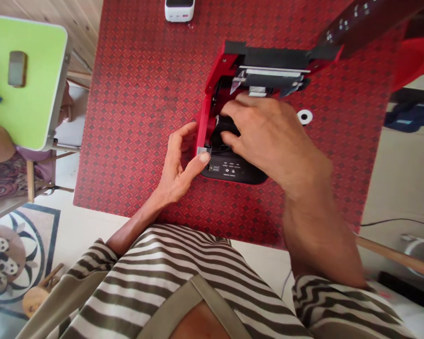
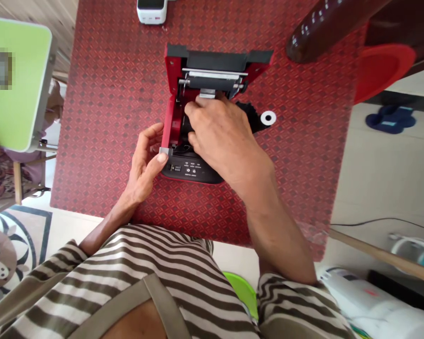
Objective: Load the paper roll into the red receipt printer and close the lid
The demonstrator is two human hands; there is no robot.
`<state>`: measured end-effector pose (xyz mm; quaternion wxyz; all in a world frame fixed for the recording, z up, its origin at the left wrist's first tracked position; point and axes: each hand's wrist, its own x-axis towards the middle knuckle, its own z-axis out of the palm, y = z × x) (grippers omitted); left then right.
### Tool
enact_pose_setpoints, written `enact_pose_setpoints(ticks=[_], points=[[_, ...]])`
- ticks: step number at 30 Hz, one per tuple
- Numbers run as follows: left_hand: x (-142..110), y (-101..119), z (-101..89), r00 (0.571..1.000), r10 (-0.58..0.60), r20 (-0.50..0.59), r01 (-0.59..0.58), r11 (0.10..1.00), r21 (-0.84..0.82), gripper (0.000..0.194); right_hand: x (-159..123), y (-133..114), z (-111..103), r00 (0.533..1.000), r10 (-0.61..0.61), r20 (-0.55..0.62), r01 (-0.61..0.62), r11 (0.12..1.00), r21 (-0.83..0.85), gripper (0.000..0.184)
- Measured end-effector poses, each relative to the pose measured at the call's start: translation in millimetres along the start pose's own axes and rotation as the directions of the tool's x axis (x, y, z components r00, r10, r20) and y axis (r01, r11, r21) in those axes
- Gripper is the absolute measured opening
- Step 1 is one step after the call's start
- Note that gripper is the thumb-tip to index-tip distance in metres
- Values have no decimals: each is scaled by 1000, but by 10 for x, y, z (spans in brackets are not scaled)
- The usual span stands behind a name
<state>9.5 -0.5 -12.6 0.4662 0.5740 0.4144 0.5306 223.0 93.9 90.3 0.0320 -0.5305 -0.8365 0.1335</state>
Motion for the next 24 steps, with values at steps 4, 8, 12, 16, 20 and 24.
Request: enact_pose_setpoints(ticks=[4, 8, 12, 16, 20, 24], points=[[5, 41, -13, 1000, -25, 6, 25, 1000, 17, 71, -11, -84, -156, 999, -2, 42, 2, 1000, 1, 40], [5, 42, -14, 999, -36, 8, 36, 999, 1, 70, -71, -148, -296, 997, 14, 73, -16, 1000, 23, 30], [5, 24, -19, 999, -49, -9, 49, 999, 4, 74, -167, -170, -303, 1000, 20, 2, -20, 998, 54, 21], [7, 22, -23, 997, -79, -17, 79, 997, 11, 79, -308, -196, -326, 997, 14, -81, -10, 998, 56, 17], [10, 14, -19, 997, -76, -26, 77, 997, 22, 77, -538, -208, -479, 982, 30, -186, -15, 996, 86, 16], [21, -9, -32, 999, -36, -21, 37, 999, 25, 75, -755, -146, -533, 927, 131, -352, -14, 949, 316, 25]])
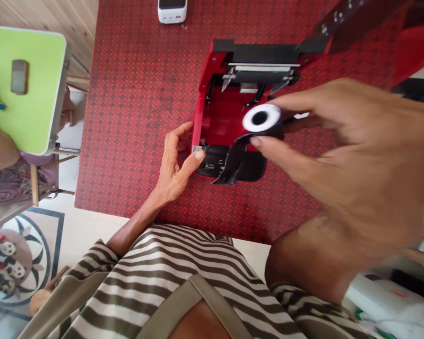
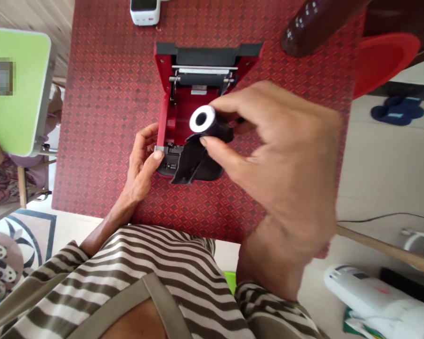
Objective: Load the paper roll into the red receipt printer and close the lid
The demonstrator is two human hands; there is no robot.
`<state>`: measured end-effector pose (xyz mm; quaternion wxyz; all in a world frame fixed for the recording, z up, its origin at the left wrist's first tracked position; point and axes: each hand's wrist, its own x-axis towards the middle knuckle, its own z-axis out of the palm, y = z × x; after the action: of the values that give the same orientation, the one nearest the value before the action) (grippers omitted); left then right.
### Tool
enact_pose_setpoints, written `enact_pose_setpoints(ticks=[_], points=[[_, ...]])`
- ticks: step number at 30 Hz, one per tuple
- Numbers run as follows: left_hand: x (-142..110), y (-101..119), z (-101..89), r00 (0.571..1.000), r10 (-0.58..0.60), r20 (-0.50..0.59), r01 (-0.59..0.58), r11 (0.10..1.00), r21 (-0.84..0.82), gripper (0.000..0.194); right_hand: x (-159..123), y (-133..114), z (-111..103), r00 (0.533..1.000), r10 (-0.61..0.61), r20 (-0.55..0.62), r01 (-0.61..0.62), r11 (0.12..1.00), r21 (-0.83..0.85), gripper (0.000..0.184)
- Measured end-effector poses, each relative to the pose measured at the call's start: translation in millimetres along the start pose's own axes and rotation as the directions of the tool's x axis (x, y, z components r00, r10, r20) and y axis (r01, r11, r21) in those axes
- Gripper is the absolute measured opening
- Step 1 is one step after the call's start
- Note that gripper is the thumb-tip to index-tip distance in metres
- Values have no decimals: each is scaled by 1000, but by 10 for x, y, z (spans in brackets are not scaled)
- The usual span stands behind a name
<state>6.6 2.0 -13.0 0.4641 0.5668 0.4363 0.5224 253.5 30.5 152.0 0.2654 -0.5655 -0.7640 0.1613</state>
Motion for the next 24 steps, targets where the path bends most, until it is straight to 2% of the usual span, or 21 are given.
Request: enact_pose_setpoints(ticks=[3, 6, 10, 14, 18, 22, 24], points=[[15, 3, -28, 1000, 26, 5, -26, 1000, 8, 75, -100, 133, 98, 992, 120, -24, -116, 984, 137, 36], [35, 32, -70, 999, 44, 30, -44, 999, 11, 76, -246, 340, 318, 976, 213, -37, -198, 951, 239, 43], [68, 61, -122, 997, 59, 50, -60, 998, 33, 77, -602, 679, 618, 941, 321, -106, -258, 885, 387, 42], [98, 34, -139, 995, 84, 52, -86, 996, 26, 73, -934, 944, 853, 886, 425, -185, -288, 818, 498, 32], [122, 6, -138, 994, 109, 29, -110, 993, 44, 71, -1029, 1007, 998, 836, 501, -226, -297, 758, 581, 32], [133, 14, -149, 990, 135, 39, -137, 989, 53, 69, -1045, 952, 1012, 845, 490, -213, -305, 770, 561, 32], [129, 22, -157, 990, 133, 54, -136, 989, 49, 68, -1087, 957, 962, 858, 485, -171, -327, 771, 546, 37]])
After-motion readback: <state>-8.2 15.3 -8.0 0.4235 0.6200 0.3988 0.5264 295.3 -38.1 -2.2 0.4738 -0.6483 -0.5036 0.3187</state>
